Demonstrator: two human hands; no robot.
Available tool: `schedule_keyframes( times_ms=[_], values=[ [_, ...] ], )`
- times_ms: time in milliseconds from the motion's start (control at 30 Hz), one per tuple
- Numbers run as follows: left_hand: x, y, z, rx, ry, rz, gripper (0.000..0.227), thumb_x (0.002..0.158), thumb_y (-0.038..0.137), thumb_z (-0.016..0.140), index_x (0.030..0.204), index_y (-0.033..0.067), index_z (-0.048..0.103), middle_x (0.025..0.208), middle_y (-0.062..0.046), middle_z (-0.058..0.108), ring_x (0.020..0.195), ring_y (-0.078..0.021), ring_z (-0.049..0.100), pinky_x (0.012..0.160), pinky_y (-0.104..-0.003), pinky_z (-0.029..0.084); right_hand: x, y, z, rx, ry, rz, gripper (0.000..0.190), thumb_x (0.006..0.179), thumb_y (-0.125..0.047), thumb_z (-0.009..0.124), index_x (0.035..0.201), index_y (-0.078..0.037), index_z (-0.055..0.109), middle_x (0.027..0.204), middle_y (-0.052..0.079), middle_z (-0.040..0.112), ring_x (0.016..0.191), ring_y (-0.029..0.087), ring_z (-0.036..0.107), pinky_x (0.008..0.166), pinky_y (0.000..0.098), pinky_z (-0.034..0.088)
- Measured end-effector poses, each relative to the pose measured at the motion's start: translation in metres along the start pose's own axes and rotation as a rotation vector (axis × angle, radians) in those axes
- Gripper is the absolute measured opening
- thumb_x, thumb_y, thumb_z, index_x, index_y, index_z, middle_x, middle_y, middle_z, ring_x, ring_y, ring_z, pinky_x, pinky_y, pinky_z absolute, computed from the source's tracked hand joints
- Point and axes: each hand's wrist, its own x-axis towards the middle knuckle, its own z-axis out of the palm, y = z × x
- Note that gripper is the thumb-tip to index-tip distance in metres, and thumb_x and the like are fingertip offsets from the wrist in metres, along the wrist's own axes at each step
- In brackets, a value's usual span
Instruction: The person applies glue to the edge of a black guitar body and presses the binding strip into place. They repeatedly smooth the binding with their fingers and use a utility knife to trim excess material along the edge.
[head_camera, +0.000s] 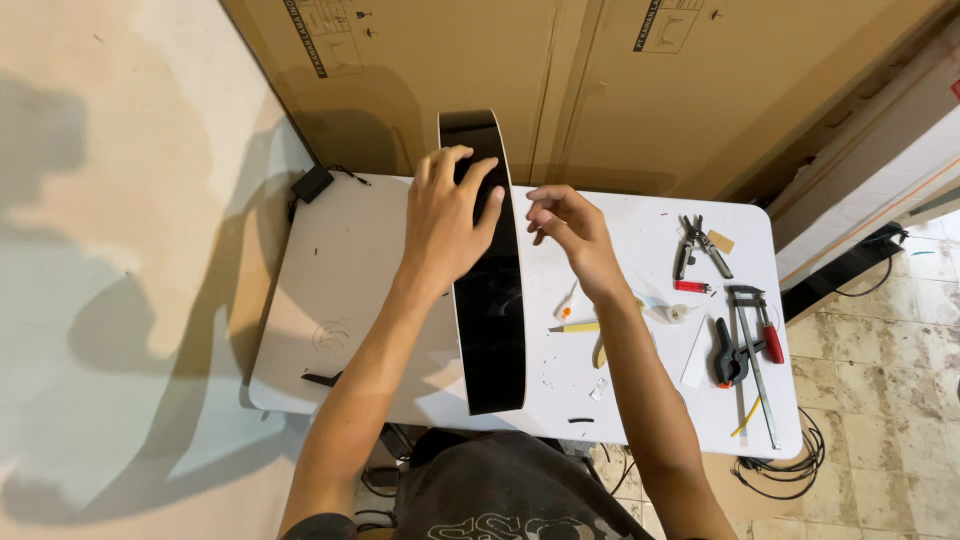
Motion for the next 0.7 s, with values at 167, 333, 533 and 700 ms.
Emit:
schedule_keyframes(
  times_ms=[167, 333, 533, 700],
  values=[
    [-0.032, 0.031, -0.032, -0.018, -0.135, -0.023, 0.049, 0.101, 0.029, 0.056, 0.145, 0.0063, 0.056, 0.151, -0.022, 0.042, 0.144, -0.0539, 0.029, 0.106, -0.075, 0.036, 0.018, 0.016, 0.013, 0.091, -0.082, -0.005, 0.039, 0.094, -0.006, 0.068, 0.130, 0.000, 0.055, 0.102, 0.011, 0.058, 0.094, 0.022, 0.059, 0.080, 0.0361, 0.055],
    [-0.036, 0.032, -0.027, -0.102, -0.196, -0.106, 0.051, 0.103, 0.027, 0.048, 0.152, 0.0115, 0.045, 0.161, -0.017, 0.029, 0.140, -0.0578, 0.032, 0.102, -0.078, 0.038, 0.019, 0.023, 0.015, 0.228, -0.132, 0.014, 0.050, 0.097, -0.012, 0.066, 0.142, -0.003, 0.048, 0.108, 0.005, 0.053, 0.097, 0.015, 0.056, 0.085, 0.0292, 0.051],
    [-0.018, 0.023, -0.012, -0.307, -0.039, -0.223, 0.054, 0.095, 0.040, 0.068, 0.136, 0.0150, 0.043, 0.143, -0.016, 0.027, 0.133, -0.0595, 0.037, 0.096, -0.072, 0.051, 0.032, 0.022, 0.012, 0.279, -0.172, 0.053, 0.058, 0.096, -0.013, 0.066, 0.149, -0.001, 0.044, 0.114, 0.005, 0.054, 0.099, 0.014, 0.058, 0.083, 0.0270, 0.050],
    [-0.011, 0.012, -0.011, -0.421, -0.139, -0.358, 0.093, 0.091, 0.055, 0.069, 0.158, 0.0152, 0.019, 0.153, -0.040, 0.018, 0.137, -0.0687, 0.033, 0.096, -0.079, 0.044, 0.045, 0.033, 0.010, 0.219, -0.140, 0.087, 0.072, 0.091, -0.019, 0.071, 0.152, 0.003, 0.039, 0.124, 0.007, 0.054, 0.109, 0.016, 0.055, 0.091, 0.0288, 0.047]
  ],
)
